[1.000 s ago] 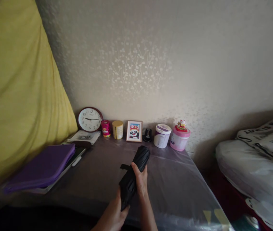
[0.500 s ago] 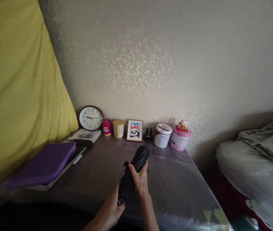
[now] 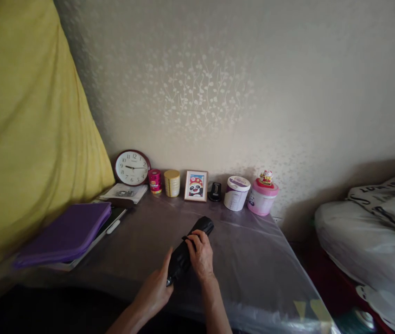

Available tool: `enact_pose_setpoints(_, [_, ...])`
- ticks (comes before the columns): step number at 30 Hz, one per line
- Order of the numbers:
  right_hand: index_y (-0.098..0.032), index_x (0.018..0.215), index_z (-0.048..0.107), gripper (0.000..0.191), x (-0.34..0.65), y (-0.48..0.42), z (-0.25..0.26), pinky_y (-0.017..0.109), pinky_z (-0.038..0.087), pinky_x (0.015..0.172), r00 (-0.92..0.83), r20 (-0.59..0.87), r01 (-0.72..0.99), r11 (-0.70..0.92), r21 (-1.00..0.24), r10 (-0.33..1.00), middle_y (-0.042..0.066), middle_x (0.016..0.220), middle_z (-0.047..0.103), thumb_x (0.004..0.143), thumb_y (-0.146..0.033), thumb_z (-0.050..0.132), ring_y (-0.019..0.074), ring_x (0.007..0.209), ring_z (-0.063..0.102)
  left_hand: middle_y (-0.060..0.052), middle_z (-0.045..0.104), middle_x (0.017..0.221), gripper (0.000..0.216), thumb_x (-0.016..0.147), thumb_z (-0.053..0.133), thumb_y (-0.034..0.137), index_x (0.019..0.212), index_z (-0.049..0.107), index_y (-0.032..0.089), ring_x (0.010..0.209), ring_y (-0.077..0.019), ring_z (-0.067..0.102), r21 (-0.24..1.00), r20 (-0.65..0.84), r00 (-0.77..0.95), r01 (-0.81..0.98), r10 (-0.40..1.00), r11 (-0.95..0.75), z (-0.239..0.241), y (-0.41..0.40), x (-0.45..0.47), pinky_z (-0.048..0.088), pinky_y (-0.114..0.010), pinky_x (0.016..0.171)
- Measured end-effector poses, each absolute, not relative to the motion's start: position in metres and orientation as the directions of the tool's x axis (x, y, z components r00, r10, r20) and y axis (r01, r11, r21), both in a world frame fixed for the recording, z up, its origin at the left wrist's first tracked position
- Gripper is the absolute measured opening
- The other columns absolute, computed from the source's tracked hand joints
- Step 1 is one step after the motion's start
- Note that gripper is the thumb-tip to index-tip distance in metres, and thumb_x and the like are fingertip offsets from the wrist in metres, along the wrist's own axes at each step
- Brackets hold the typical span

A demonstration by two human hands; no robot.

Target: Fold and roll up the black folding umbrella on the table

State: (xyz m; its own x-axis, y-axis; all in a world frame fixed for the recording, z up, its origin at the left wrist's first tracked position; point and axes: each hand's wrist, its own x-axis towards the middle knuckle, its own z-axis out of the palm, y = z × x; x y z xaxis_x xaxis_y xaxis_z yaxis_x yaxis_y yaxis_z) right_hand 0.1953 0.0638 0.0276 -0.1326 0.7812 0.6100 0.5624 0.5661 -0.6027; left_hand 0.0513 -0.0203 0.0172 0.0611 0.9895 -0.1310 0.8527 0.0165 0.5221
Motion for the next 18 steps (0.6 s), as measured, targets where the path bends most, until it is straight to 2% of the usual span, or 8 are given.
enact_pose_setpoints(4, [-0.022, 0.080, 0.061, 0.018, 0.197, 0.062, 0.022, 0.028, 0.043, 0.075, -0.085, 0.528, 0.366, 0.519, -0.772, 0.845, 0.003, 0.081, 0.058, 0.081, -0.036, 0.050, 0.0165, 0.078, 0.054, -0.003, 0.066, 0.081, 0.086, 0.076, 0.046, 0.010, 0.137, -0.015, 0.021, 0.073, -0.0148, 0.062, 0.400, -0.093, 0.120, 0.914, 0.988, -0.073, 0.015, -0.019, 0.051, 0.039, -0.020, 0.062])
enact_pose_setpoints(7, [-0.021, 0.075, 0.060, 0.019, 0.200, 0.059, 0.019, 0.025, 0.041, 0.067, -0.087, 0.426, 0.289, 0.432, -0.854, 0.900, 0.000, 0.072, 0.057, 0.077, -0.038, 0.053, 0.0150, 0.069, 0.051, -0.003, 0.066, 0.085, 0.086, 0.075, 0.046, 0.007, 0.137, -0.012, 0.023, 0.078, -0.0154, 0.063, 0.297, -0.125, 0.132, 0.951, 0.983, -0.090, 0.014, -0.014, 0.049, 0.041, -0.022, 0.066])
enact_pose_setpoints(10, [-0.021, 0.073, 0.058, 0.019, 0.202, 0.055, 0.017, 0.022, 0.039, 0.064, -0.136, 0.366, 0.232, 0.389, -0.892, 0.921, -0.001, 0.070, 0.053, 0.077, -0.039, 0.054, 0.0135, 0.067, 0.048, -0.006, 0.067, 0.086, 0.084, 0.074, 0.045, 0.004, 0.138, -0.007, 0.022, 0.079, -0.0174, 0.063, 0.252, -0.153, 0.113, 0.965, 0.982, -0.072, 0.015, -0.009, 0.049, 0.043, -0.025, 0.067])
enact_pose_setpoints(14, [-0.020, 0.075, 0.057, 0.016, 0.200, 0.056, 0.016, 0.023, 0.038, 0.069, -0.187, 0.387, 0.211, 0.421, -0.882, 0.903, -0.001, 0.075, 0.054, 0.079, -0.034, 0.051, 0.0134, 0.072, 0.049, -0.010, 0.066, 0.086, 0.077, 0.074, 0.038, -0.002, 0.139, 0.004, 0.021, 0.077, -0.0205, 0.064, 0.194, -0.178, 0.091, 0.979, 0.980, -0.056, 0.023, -0.008, 0.053, 0.045, -0.029, 0.066])
enact_pose_setpoints(18, [-0.020, 0.076, 0.058, 0.016, 0.199, 0.061, 0.022, 0.026, 0.038, 0.079, -0.248, 0.412, 0.215, 0.465, -0.859, 0.877, 0.003, 0.096, 0.058, 0.080, -0.033, 0.049, 0.0149, 0.086, 0.052, -0.011, 0.066, 0.088, 0.075, 0.073, 0.034, -0.004, 0.139, 0.007, 0.020, 0.078, -0.0203, 0.063, 0.164, -0.176, 0.105, 0.984, 0.979, -0.076, 0.029, -0.011, 0.055, 0.046, -0.029, 0.068])
